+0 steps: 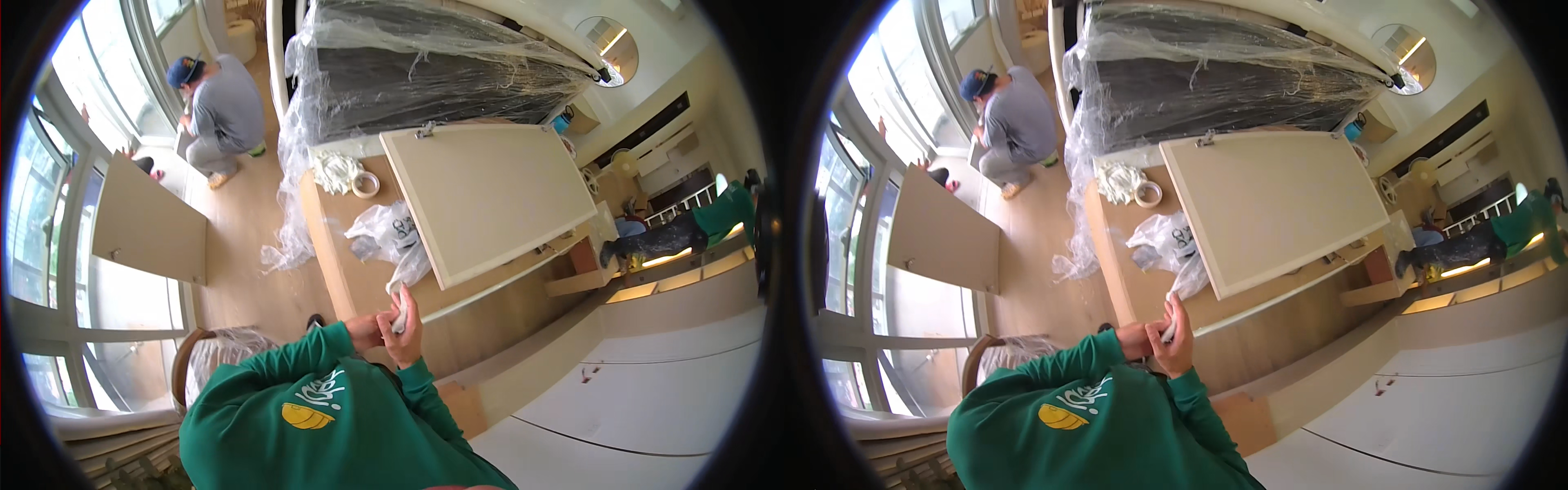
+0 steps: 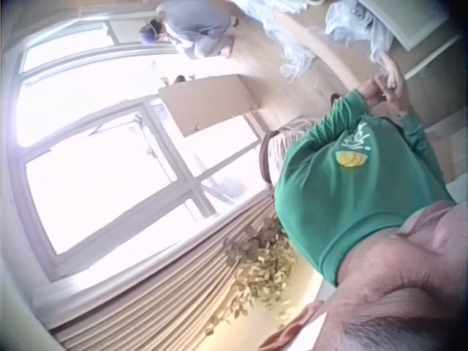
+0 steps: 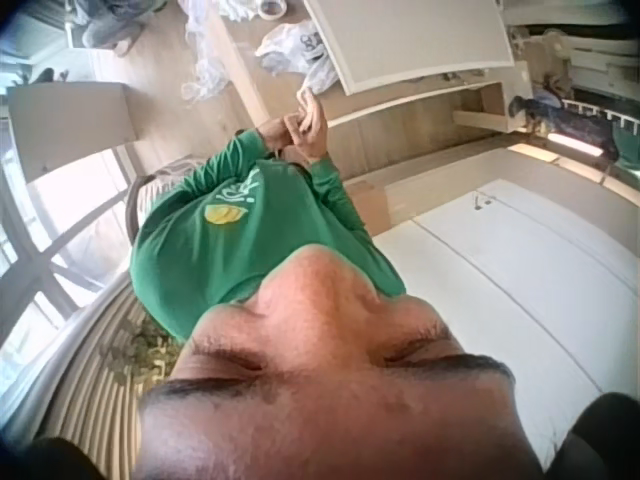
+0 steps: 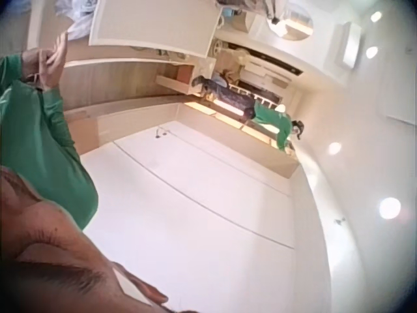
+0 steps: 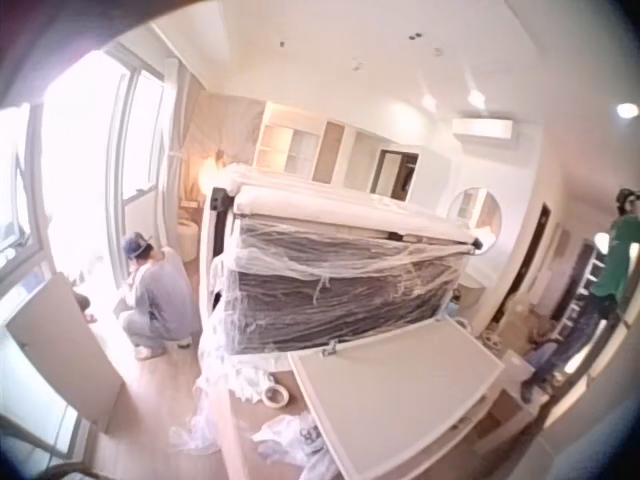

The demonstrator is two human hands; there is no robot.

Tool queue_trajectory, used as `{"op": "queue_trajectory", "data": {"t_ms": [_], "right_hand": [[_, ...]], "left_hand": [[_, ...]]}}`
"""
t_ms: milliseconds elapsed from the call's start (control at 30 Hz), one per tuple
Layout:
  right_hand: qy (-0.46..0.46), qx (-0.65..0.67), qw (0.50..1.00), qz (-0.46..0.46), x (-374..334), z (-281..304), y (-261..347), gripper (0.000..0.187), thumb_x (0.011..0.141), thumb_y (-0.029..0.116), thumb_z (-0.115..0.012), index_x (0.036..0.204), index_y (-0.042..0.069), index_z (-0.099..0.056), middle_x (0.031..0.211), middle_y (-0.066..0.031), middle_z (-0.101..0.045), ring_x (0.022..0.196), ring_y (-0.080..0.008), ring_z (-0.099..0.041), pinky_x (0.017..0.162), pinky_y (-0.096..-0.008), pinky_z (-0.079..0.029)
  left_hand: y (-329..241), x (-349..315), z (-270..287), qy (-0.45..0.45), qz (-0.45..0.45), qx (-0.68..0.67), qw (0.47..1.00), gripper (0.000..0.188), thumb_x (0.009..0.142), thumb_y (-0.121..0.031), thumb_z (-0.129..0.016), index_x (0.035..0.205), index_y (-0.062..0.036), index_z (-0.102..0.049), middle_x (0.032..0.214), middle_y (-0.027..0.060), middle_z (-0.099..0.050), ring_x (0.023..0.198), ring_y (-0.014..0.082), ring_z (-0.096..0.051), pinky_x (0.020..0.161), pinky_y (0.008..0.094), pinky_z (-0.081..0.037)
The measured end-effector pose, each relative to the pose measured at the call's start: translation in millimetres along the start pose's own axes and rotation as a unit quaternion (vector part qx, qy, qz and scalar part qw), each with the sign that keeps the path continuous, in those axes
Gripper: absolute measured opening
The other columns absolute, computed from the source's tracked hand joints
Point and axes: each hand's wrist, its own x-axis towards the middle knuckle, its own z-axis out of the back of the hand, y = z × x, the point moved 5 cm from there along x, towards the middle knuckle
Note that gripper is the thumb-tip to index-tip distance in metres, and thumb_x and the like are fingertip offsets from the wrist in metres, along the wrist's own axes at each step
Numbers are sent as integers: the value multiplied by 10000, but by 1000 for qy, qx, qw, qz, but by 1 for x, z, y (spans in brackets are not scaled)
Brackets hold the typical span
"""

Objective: The person takes an item and a cord from an upper cabinet, carries a door panel to a workspace, and applies adhesive tape to its hinge.

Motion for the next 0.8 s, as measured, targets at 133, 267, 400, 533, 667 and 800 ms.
{"op": "queue_trajectory", "data": {"t_ms": [133, 267, 400, 533, 667, 800], "right_hand": [[-40, 66, 996, -49, 7, -15, -14, 517, 992, 140, -524, 1453, -22, -354, 1422, -230, -468, 1263, -342, -540, 1047, -401, -437], [-102, 3, 994, -34, 17, -9, -28, 510, 1001, 31, -424, 1495, 5, -297, 1458, -224, -430, 1302, -336, -509, 1061, -380, -417], [-201, -205, 958, -8, 33, 19, -18, 651, 914, -77, -442, 1524, 12, -232, 1473, -270, -371, 1354, -415, -412, 1097, -418, -387], [-245, -249, 936, -53, 57, 27, -5, 808, 748, -170, -445, 1514, -15, -241, 1515, -286, -299, 1397, -436, -326, 1143, -448, -332], [-302, -405, 861, -58, 67, 9, -37, 831, 758, -49, -615, 1510, -3, -266, 1542, -288, -258, 1374, -463, -344, 1111, -464, -364], [-368, -407, 814, -192, 63, -18, -49, 752, 776, -157, -443, 1499, -29, -281, 1538, -276, -275, 1424, -420, -281, 1179, -443, -255]], "left_hand": [[-4, -10, 28, -39, 3, 30, 999, 401, 1029, -363, -473, 1313, -86, -536, 1264, 67, -602, 1156, 215, -573, 1019, 398, -451], [-47, -21, 59, -103, 13, 105, 989, 291, 997, -288, -519, 1161, -70, -621, 1049, 75, -673, 964, 205, -642, 894, 374, -519], [-135, -5, 109, -140, -21, 22, 990, 150, 928, -221, -585, 1007, -96, -613, 888, 22, -614, 783, 172, -577, 750, 319, -496], [-274, 34, 157, -135, -132, 47, 981, 72, 928, -184, -552, 916, -114, -563, 843, -3, -553, 797, 155, -553, 717, 300, -473], [-395, 57, 193, -243, -173, 149, 943, 215, 934, -273, -579, 1066, -103, -572, 966, 39, -628, 886, 192, -606, 804, 327, -507], [-457, 107, 222, -141, -140, 324, 925, 416, 982, -315, -509, 1322, -75, -513, 1282, 129, -599, 1181, 250, -571, 964, 419, -477]]}}
